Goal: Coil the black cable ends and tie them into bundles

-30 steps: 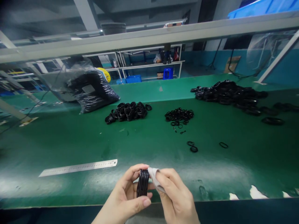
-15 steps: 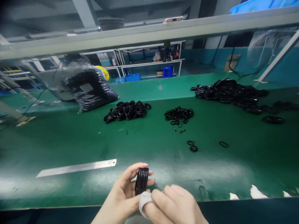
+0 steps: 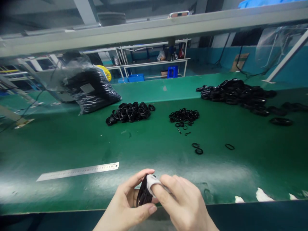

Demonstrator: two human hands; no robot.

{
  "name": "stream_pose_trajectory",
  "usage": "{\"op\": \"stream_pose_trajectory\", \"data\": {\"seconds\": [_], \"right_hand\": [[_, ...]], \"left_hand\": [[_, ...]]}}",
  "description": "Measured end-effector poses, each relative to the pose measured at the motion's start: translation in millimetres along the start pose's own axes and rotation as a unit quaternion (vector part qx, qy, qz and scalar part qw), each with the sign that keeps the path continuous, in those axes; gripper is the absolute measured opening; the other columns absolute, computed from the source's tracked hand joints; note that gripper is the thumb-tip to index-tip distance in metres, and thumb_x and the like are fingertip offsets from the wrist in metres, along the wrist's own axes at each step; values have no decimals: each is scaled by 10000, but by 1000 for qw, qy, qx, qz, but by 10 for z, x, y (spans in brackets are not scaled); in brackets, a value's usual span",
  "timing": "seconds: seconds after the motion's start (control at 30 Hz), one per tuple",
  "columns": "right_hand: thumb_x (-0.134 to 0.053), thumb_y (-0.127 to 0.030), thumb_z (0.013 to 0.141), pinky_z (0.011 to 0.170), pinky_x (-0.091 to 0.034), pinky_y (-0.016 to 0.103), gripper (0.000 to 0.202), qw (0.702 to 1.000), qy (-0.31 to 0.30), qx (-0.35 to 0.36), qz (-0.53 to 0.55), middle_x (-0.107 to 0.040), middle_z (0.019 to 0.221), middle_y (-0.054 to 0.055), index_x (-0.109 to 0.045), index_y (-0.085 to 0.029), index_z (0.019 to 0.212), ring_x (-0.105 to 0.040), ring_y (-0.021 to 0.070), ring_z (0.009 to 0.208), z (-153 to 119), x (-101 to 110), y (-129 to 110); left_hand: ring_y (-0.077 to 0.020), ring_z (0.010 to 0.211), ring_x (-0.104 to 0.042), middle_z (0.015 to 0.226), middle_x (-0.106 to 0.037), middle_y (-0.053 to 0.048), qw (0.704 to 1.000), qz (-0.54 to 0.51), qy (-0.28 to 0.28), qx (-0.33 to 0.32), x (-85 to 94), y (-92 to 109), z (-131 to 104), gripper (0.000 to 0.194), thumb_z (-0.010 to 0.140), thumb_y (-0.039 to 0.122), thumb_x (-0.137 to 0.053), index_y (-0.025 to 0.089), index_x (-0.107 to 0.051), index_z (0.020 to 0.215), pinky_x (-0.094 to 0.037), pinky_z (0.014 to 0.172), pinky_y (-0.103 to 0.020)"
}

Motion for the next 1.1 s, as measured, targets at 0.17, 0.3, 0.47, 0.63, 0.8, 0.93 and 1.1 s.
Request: {"op": "stream_pose_trajectory", "data": {"seconds": [0.17, 0.3, 0.47, 0.63, 0.8, 0.93, 1.1], "right_hand": [[-458, -136, 979, 467, -402, 281, 262, 993, -44, 99, -51, -733, 811, 58, -716, -178, 980, -538, 140, 526, 29, 49, -154], [-480, -96, 958, 478, -397, 288, 237, 988, -53, 125, -73, -745, 814, 50, -705, -169, 978, -543, 137, 536, 44, 84, -152], [-397, -141, 1005, 549, -442, 280, 280, 997, -50, 52, -37, -716, 886, 78, -661, -165, 1095, -577, 145, 615, 67, 17, 54], [-427, -78, 979, 594, -471, 258, 258, 1000, -12, 21, -15, -693, 859, 63, -654, -181, 1044, -619, 145, 661, 38, 29, 78], [-435, -111, 984, 555, -456, 269, 259, 997, -60, 43, -6, -707, 869, 72, -663, -171, 1089, -598, 146, 616, 48, 16, 98], [-412, -39, 955, 632, -530, 222, 329, 992, -11, -75, 105, -682, 951, 84, -670, -177, 1106, -663, 148, 765, 30, -14, 198], [-480, -192, 985, 681, -549, 209, 268, 927, 22, -269, 261, -645, 956, 61, -686, -222, 1154, -648, 157, 786, -106, -133, 116]], "left_hand": [[-102, 690, -571, 859, -655, 0, 1000, 17, 13, 1, 30, 3, 12, 643, 630, 242, -865, 242, -640, 1232, -460, 638, -194], [-120, 721, -583, 883, -659, -6, 1000, 22, 12, -10, 17, 2, 16, 602, 623, 220, -860, 241, -673, 1195, -471, 670, -210], [-180, 830, -642, 930, -699, -31, 1000, 18, 1, 2, -3, -38, 5, 650, 624, 228, -866, 254, -666, 1241, -511, 782, -284], [-177, 855, -667, 1036, -707, -50, 1000, -2, -4, 16, 23, -73, 7, 768, 618, 213, -874, 277, -601, 1333, -527, 810, -293], [-176, 876, -657, 1095, -683, -62, 998, -15, -61, 7, 29, -111, 41, 771, 656, 224, -862, 273, -558, 1362, -511, 839, -314], [-234, 1091, -616, 1250, -636, -99, 995, -28, -90, -19, 80, -101, 58, 636, 697, 293, -847, 272, -584, 1276, -478, 897, -324], [-181, 981, -654, 1078, -678, -80, 986, -83, -144, 9, 83, -111, 76, 587, 749, 408, -801, 228, -602, 1270, -487, 838, -258]]}}
Point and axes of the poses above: each hand's wrist, its own z-axis towards the middle knuckle, its own x-axis out of the back of the hand, y = z × x, the point moved 3 cm from there along z, towards the middle knuckle
